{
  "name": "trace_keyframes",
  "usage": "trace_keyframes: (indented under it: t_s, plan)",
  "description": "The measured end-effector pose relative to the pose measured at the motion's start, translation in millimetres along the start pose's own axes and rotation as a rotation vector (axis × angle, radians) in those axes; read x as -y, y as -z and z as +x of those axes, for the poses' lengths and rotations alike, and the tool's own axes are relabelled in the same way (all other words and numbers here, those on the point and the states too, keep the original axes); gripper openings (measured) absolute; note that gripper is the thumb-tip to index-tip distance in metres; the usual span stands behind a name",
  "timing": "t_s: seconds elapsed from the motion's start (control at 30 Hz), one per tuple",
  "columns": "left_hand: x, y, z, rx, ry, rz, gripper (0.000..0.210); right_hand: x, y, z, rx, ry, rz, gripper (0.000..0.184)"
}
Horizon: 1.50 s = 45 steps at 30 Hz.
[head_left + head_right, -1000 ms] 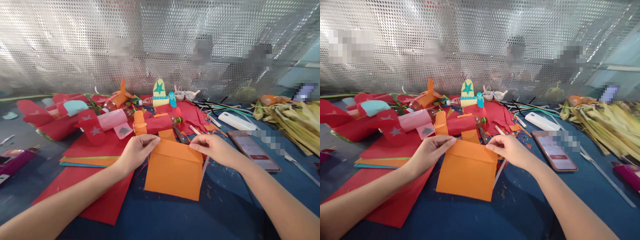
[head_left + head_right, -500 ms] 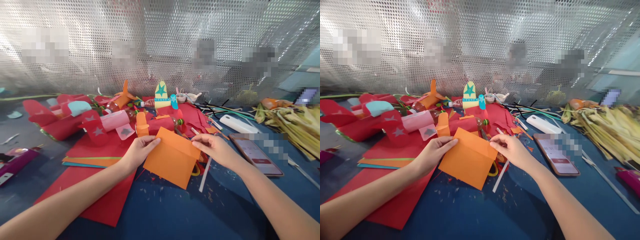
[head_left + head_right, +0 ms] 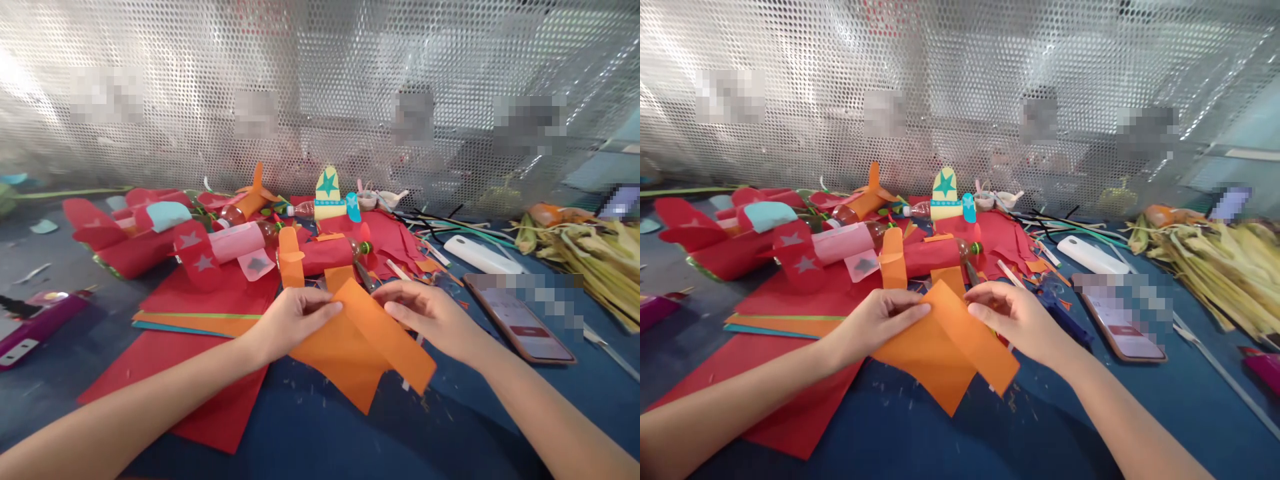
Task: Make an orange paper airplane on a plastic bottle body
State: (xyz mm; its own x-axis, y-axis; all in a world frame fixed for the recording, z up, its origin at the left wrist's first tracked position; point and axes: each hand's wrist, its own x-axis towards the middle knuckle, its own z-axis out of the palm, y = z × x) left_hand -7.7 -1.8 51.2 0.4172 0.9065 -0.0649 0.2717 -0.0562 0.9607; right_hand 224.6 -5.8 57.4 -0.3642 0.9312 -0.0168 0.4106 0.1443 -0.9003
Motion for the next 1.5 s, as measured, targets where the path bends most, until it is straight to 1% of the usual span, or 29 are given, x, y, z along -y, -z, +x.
trace_keyframes:
  t_s: [0.07, 0.13, 0.2, 0.27, 0.37, 0.47, 0.6, 0.67, 0.77, 0.83, 0.9, 1.03, 1.17, 1.33, 1.5]
  plan:
    - [-2.9, -2.5, -4.6, 0.074, -0.028, 0.049, 0.035, 5.8, -7.9, -6.1, 0.018, 0.012, 0.045, 0.03]
    - [-6.3, -4.3, -8.2, 0.136, -0.048, 0.065, 0.035, 10.0, -14.9, -11.0, 0.015, 0.04, 0.041, 0.026]
    - [-9.5, -4.9, -10.0, 0.174, -0.048, 0.051, 0.035, 12.3, -19.2, -13.7, -0.011, 0.051, 0.008, 0.024]
    - [-11.3, -4.5, -10.2, 0.188, -0.031, 0.009, 0.031, 13.1, -20.6, -13.9, -0.048, 0.049, -0.013, 0.022]
    - [-10.6, -3.4, -8.9, 0.163, -0.014, -0.046, 0.027, 12.7, -19.5, -11.8, -0.094, 0.038, -0.008, 0.02]
    - [-8.8, -2.9, -7.9, 0.124, 0.003, -0.056, 0.029, 11.6, -18.2, -10.2, -0.101, 0.029, 0.025, 0.021]
    - [-10.3, -3.3, -8.4, 0.136, 0.017, -0.063, 0.03, 10.9, -18.0, -10.5, -0.123, 0.031, 0.036, 0.021]
    - [-10.9, -3.9, -8.7, 0.118, 0.016, -0.052, 0.031, 10.9, -18.4, -11.2, -0.14, 0.041, 0.032, 0.02]
    - [-9.4, -5.3, -8.6, 0.081, 0.005, -0.044, 0.035, 10.7, -20.5, -12.7, -0.1, 0.043, 0.065, 0.019]
    - [-7.7, -6.6, -8.9, 0.076, -0.028, -0.014, 0.032, 10.3, -23.2, -13.4, -0.06, 0.041, 0.089, 0.019]
    - [-7.1, -8.0, -10.1, 0.071, -0.093, 0.056, 0.026, 10.0, -26.5, -13.6, -0.051, 0.044, 0.087, 0.018]
    - [-10.4, -11.6, -14.4, 0.039, -0.216, 0.15, 0.029, 10.8, -31.4, -13.2, -0.109, 0.065, 0.07, 0.018]
    - [-12.7, -14.9, -17.4, 0.027, -0.3, 0.187, 0.029, 13.1, -33.3, -14.0, -0.124, 0.104, 0.062, 0.014]
    - [-9.1, -16.5, -17.8, 0.045, -0.339, 0.25, 0.031, 13.8, -33.3, -14.0, -0.11, 0.139, 0.035, 0.01]
    - [-6.8, -17.5, -18.1, 0.056, -0.341, 0.278, 0.031, 11.5, -33.5, -13.9, -0.08, 0.126, 0.038, 0.014]
